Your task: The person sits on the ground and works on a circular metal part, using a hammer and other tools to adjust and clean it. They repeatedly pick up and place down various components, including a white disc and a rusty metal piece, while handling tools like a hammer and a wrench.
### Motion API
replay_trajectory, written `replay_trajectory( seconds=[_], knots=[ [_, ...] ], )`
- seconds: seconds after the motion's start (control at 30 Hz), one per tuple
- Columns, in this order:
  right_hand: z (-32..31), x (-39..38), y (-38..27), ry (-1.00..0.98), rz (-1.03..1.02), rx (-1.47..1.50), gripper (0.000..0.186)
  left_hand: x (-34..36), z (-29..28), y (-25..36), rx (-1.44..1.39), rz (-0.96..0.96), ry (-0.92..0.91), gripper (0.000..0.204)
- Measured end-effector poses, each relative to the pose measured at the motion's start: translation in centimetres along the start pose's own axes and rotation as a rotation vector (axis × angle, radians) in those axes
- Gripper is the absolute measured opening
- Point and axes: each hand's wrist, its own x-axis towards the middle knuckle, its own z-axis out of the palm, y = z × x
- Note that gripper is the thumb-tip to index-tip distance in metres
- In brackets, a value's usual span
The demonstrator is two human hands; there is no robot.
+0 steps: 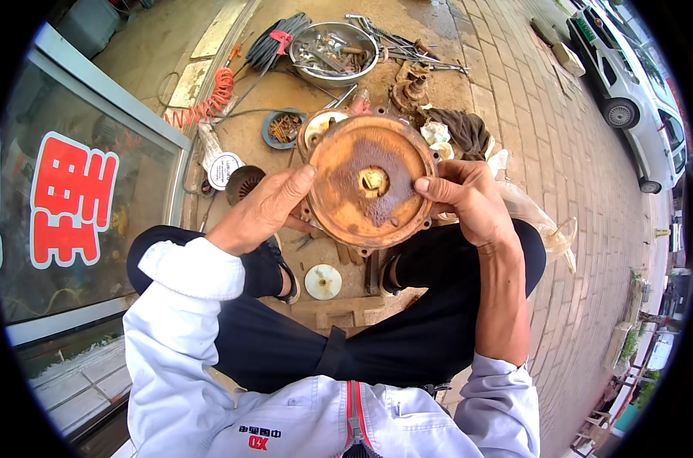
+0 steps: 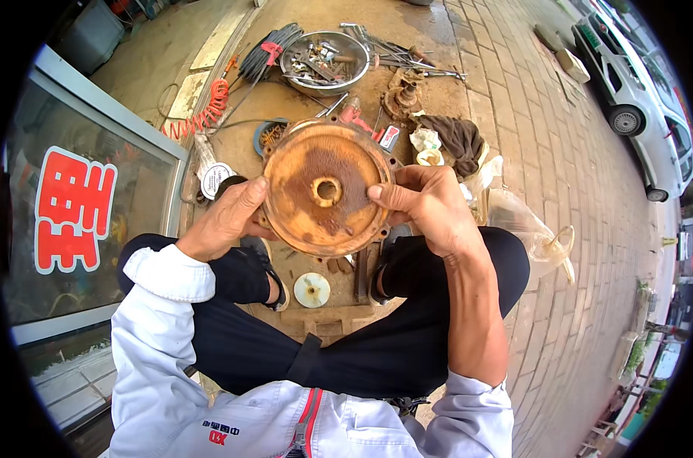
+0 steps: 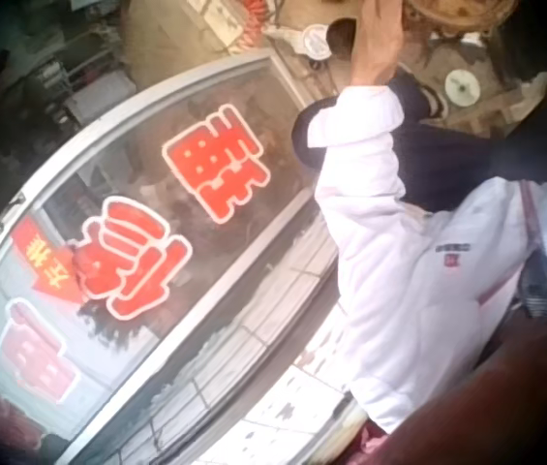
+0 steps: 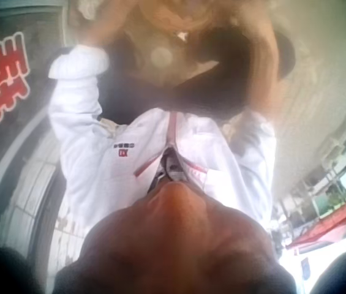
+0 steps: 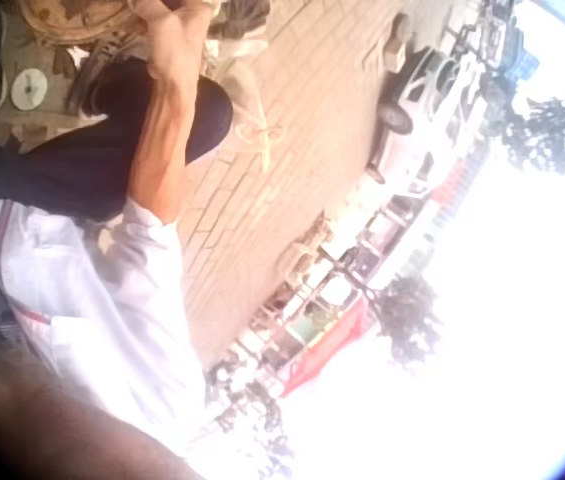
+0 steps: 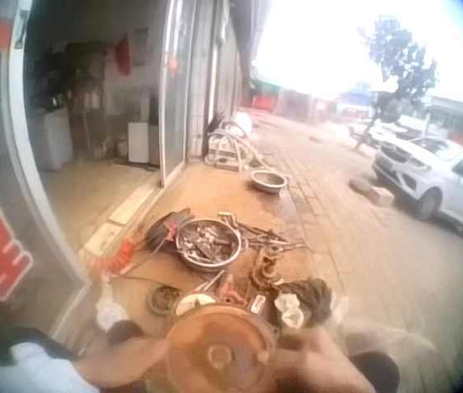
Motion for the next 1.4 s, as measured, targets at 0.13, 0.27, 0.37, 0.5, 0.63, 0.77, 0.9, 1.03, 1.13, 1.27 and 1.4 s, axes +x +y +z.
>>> replay_trajectory(
  seconds=[0.13,0.27,0.37,0.5,0.63,0.77,0.9,1.03,1.13,1.27,1.4],
  knots=[
    [1.0,1.1,0.2,0.014,0.061,0.274,0.042,0.1,-0.4,1.9,-0.204,0.012,0.116,0.059],
    [2.5,2.0,1.3,-0.043,0.172,0.402,0.037,1.8,-0.9,1.6,-0.286,-0.002,0.203,0.048],
    [3.1,2.3,1.9,-0.031,0.180,0.431,0.039,1.6,-1.0,1.3,-0.407,-0.078,0.211,0.045],
    [3.0,1.6,1.6,-0.018,0.108,0.379,0.043,1.4,-1.3,1.1,-0.333,-0.062,0.158,0.046],
    [2.3,0.8,0.8,0.009,0.005,0.271,0.046,0.7,-1.7,1.9,-0.227,0.057,0.081,0.049],
    [2.0,0.0,0.4,0.058,-0.150,0.296,0.040,0.4,-1.5,3.0,-0.144,0.202,0.035,0.079],
    [1.3,-0.5,0.8,0.016,-0.170,0.223,0.033,0.3,-1.6,1.9,-0.085,0.294,0.046,0.084],
    [1.2,-0.3,1.3,0.009,-0.178,0.186,0.029,0.2,-1.3,2.2,-0.081,0.254,0.035,0.082],
    [1.1,-0.2,1.4,-0.005,-0.208,0.131,0.029,0.0,-1.0,2.0,-0.040,0.309,0.071,0.080],
    [2.0,-0.8,0.8,0.115,-0.495,0.052,0.037,-0.5,-0.9,1.0,0.362,0.624,0.245,0.075],
    [2.3,-0.7,1.0,0.406,-1.082,-0.506,0.044,0.4,-0.5,1.5,0.886,1.175,0.504,0.065]
  ],
)
